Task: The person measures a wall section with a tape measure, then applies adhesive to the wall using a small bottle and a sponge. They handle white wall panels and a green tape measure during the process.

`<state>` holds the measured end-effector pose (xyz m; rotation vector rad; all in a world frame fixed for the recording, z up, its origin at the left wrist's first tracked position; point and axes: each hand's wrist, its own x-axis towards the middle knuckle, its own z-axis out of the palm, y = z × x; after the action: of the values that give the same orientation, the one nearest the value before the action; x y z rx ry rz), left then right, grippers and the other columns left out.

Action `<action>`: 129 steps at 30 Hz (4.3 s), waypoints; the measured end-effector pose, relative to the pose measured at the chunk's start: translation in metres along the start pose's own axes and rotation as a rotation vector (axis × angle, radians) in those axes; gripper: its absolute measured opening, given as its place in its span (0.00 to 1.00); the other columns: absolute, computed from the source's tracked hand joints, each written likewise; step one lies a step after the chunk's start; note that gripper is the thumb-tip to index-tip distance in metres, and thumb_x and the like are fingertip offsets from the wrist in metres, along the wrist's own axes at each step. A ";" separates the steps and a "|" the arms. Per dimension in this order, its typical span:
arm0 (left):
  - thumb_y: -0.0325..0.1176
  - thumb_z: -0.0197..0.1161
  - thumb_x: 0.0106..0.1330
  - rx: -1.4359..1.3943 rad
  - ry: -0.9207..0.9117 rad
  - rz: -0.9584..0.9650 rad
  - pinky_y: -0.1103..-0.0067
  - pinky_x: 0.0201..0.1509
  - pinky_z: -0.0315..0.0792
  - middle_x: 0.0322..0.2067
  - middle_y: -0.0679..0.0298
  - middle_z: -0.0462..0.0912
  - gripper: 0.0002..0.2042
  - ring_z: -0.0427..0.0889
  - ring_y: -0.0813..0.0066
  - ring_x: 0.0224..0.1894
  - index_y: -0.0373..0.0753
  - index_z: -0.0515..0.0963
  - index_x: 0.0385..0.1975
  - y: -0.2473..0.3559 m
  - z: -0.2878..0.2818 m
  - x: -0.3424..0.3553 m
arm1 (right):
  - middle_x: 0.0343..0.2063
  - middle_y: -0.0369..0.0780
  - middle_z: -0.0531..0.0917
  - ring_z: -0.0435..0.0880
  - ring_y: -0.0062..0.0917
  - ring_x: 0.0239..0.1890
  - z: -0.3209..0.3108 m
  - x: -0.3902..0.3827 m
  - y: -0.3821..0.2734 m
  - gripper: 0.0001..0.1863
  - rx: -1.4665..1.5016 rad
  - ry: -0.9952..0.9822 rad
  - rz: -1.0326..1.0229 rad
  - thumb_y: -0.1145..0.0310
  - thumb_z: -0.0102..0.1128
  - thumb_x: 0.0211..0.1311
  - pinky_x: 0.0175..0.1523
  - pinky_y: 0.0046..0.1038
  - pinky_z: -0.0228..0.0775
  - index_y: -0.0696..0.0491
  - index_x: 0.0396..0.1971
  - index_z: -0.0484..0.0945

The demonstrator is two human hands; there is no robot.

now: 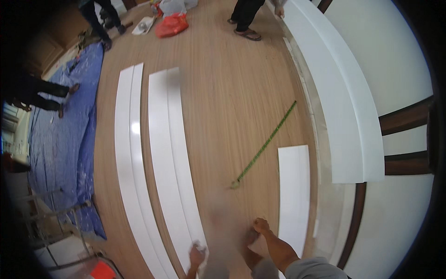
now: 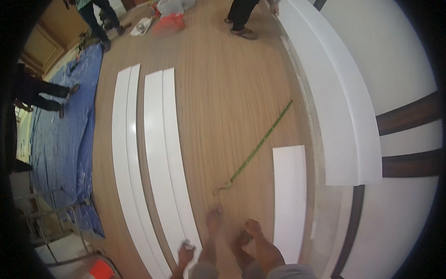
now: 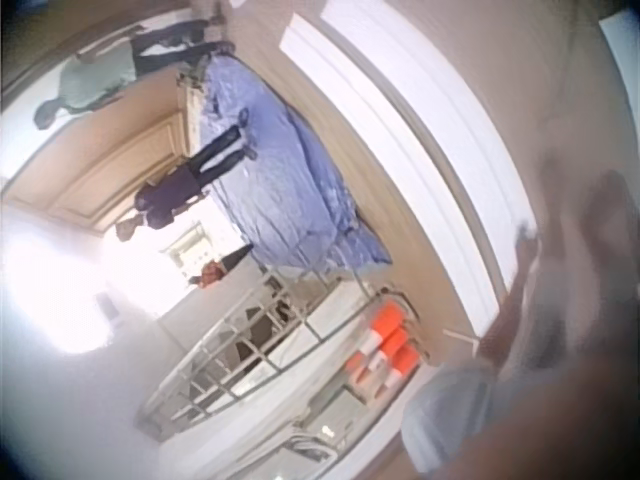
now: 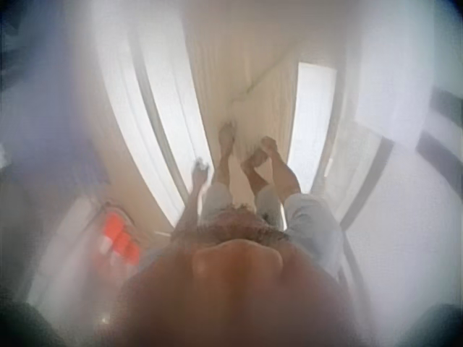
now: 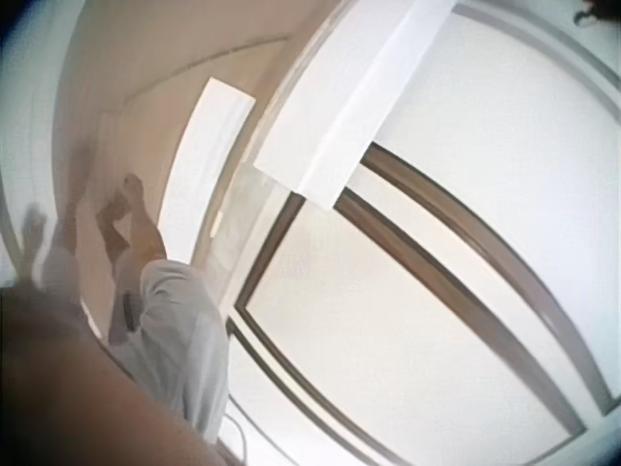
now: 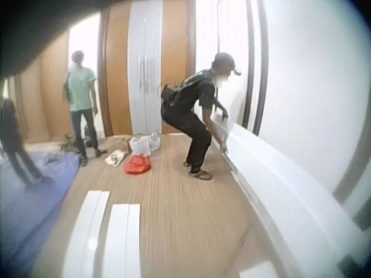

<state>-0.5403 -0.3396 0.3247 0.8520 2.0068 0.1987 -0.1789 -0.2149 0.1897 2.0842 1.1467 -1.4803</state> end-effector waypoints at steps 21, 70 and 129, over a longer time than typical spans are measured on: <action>0.20 0.49 0.69 -0.548 -0.112 0.065 0.76 0.41 0.79 0.42 0.56 0.82 0.15 0.82 0.69 0.38 0.30 0.74 0.53 0.130 0.085 -0.042 | 0.66 0.57 0.66 0.67 0.49 0.69 0.044 0.196 -0.218 0.57 0.668 0.390 0.038 0.48 0.75 0.50 0.72 0.45 0.61 0.63 0.71 0.52; 0.47 0.47 0.81 -0.834 -0.033 0.188 0.78 0.15 0.62 0.14 0.71 0.63 0.19 0.63 0.80 0.13 0.36 0.71 0.36 0.317 0.022 -0.127 | 0.53 0.47 0.79 0.77 0.36 0.56 -0.071 -0.299 0.074 0.32 0.406 -0.299 -0.718 0.59 0.70 0.58 0.65 0.36 0.66 0.56 0.60 0.73; 0.39 0.47 0.80 -1.663 1.248 0.655 0.79 0.13 0.54 0.17 0.70 0.65 0.11 0.60 0.82 0.12 0.39 0.70 0.38 0.239 -0.514 -0.427 | 0.37 0.49 0.86 0.86 0.46 0.42 -0.202 -0.555 -0.089 0.14 -0.354 0.168 -1.135 0.58 0.57 0.65 0.47 0.44 0.75 0.51 0.42 0.83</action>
<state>-0.6911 -0.3377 1.0183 0.0817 1.4437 2.7641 -0.1943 -0.2558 0.7852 1.3047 2.6727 -1.2802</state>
